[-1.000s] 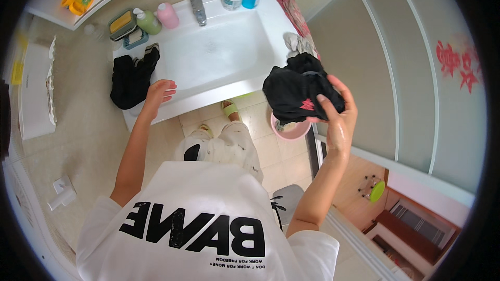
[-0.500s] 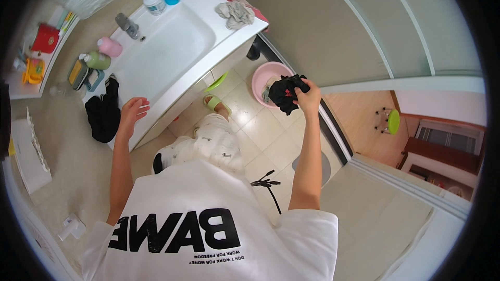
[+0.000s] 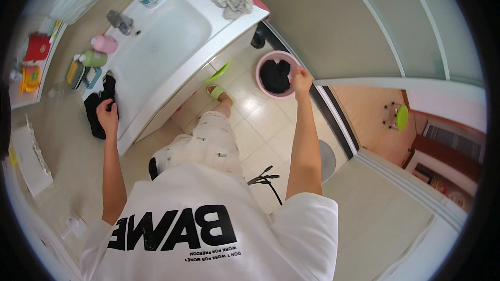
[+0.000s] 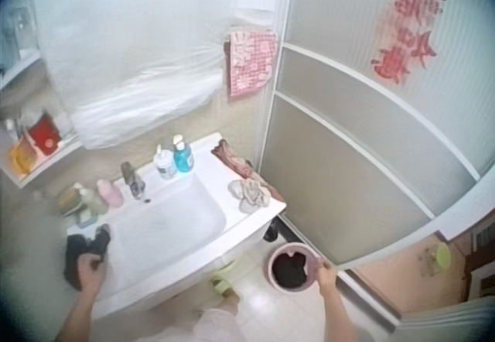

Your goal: The person installs a stopper into the sink drain, fills the sink with water from the faucet, and washes clothes by submerging, scrubbing, and wringing them by hand.

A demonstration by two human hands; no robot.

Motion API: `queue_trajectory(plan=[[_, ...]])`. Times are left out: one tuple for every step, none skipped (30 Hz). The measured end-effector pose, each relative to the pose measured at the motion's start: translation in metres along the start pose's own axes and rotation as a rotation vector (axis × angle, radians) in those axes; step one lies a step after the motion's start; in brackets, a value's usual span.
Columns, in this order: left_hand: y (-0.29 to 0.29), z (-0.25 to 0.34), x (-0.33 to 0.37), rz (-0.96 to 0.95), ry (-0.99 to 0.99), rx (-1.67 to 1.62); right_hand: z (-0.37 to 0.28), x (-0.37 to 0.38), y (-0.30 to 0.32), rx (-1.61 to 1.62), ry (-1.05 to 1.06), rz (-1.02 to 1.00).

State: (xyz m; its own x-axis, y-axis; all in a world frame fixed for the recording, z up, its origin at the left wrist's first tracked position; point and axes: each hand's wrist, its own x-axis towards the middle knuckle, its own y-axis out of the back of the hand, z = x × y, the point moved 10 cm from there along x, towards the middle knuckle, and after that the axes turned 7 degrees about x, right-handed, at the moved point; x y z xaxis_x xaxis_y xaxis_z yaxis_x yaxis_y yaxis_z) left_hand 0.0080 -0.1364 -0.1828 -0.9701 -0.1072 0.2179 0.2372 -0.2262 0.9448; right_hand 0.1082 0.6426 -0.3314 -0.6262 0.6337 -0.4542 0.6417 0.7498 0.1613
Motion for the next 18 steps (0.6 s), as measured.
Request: queue_trajectory(plan=[[0.016, -0.004, -0.001, 0.094, 0.090, 0.198, -0.006, -0.002, -0.017, -0.006, 0.004, -0.021], [0.039, -0.004, -0.004, 0.191, 0.190, 0.406, -0.017, -0.011, -0.050, 0.030, 0.018, -0.089], [0.042, -0.016, -0.007, 0.101, 0.348, 0.459, -0.030, -0.023, -0.081, 0.067, 0.032, -0.162], [0.048, -0.036, -0.011, 0.078, 0.425, 0.485, -0.045, -0.040, -0.122, 0.103, 0.056, -0.266], [0.038, -0.050, -0.013, -0.074, 0.568, 0.469, -0.058, -0.054, -0.152, 0.134, 0.080, -0.334], [0.028, -0.066, -0.019, -0.142, 0.620, 0.367, -0.070, -0.071, -0.186, 0.169, 0.102, -0.411], [0.014, -0.089, -0.025, -0.216, 0.686, 0.309, -0.078, -0.089, -0.221, 0.135, 0.115, -0.509], [0.001, -0.089, -0.027, -0.297, 0.709, 0.348, -0.086, -0.105, -0.251, 0.120, 0.158, -0.614], [-0.001, -0.085, -0.025, -0.329, 0.694, 0.405, -0.092, -0.125, -0.281, 0.097, 0.175, -0.711], [0.004, -0.068, -0.019, -0.300, 0.673, 0.417, -0.099, -0.146, -0.305, 0.070, 0.193, -0.792], [0.008, -0.069, -0.015, -0.328, 0.672, 0.385, -0.104, -0.166, -0.331, 0.042, 0.213, -0.878], [0.010, -0.069, -0.013, -0.360, 0.666, 0.351, -0.106, -0.187, -0.354, 0.012, 0.232, -0.960], [0.021, -0.059, -0.007, -0.250, 0.612, 0.365, -0.105, -0.202, -0.369, 0.002, 0.237, -0.974], [0.025, -0.067, -0.010, -0.239, 0.630, 0.365, -0.101, -0.222, -0.389, 0.012, 0.189, -1.046], [0.021, -0.069, -0.010, -0.235, 0.599, 0.239, -0.097, -0.241, -0.404, 0.020, 0.138, -1.113], [0.015, -0.073, -0.011, -0.226, 0.569, 0.117, -0.094, -0.251, -0.418, 0.015, 0.140, -1.132], [0.016, -0.057, -0.009, -0.090, 0.469, 0.070, -0.082, -0.263, -0.429, -0.029, 0.078, -1.212], [0.000, -0.050, -0.014, -0.122, 0.483, -0.034, -0.070, -0.275, -0.439, -0.074, 0.012, -1.290]])
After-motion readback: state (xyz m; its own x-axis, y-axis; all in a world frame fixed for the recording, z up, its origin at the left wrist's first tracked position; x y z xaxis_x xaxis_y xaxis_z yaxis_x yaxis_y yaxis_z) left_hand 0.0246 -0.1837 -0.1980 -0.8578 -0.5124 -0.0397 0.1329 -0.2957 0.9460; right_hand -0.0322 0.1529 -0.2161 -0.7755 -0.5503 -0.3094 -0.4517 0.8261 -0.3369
